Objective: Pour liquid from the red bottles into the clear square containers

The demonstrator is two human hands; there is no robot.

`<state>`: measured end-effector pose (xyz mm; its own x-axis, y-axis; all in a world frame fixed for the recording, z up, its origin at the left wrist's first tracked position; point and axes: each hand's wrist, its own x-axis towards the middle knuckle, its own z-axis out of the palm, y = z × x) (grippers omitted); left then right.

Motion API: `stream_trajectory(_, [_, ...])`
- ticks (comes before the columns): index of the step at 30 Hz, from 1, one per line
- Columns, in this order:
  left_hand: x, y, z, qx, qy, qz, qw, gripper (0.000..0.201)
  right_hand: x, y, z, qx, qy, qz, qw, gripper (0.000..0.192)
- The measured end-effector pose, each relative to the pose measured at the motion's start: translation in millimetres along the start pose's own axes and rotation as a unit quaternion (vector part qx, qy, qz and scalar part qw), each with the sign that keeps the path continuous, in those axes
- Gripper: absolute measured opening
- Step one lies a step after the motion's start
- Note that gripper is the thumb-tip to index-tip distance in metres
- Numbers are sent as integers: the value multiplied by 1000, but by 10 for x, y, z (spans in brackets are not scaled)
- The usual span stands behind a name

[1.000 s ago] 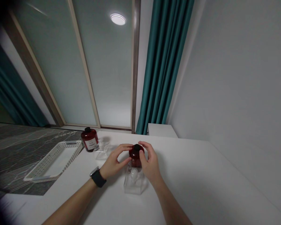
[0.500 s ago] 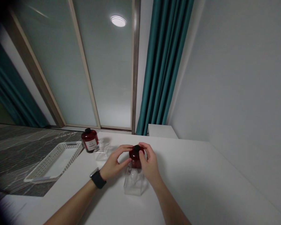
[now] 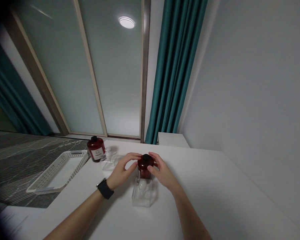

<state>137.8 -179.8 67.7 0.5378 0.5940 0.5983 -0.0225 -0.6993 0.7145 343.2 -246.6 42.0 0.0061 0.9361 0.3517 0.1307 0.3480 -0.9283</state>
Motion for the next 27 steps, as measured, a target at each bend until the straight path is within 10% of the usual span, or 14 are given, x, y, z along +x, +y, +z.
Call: stream_trajectory(27, [417,90,88,-2,-32,-34,999,6,32,-32,32,84,-26,38,995,55])
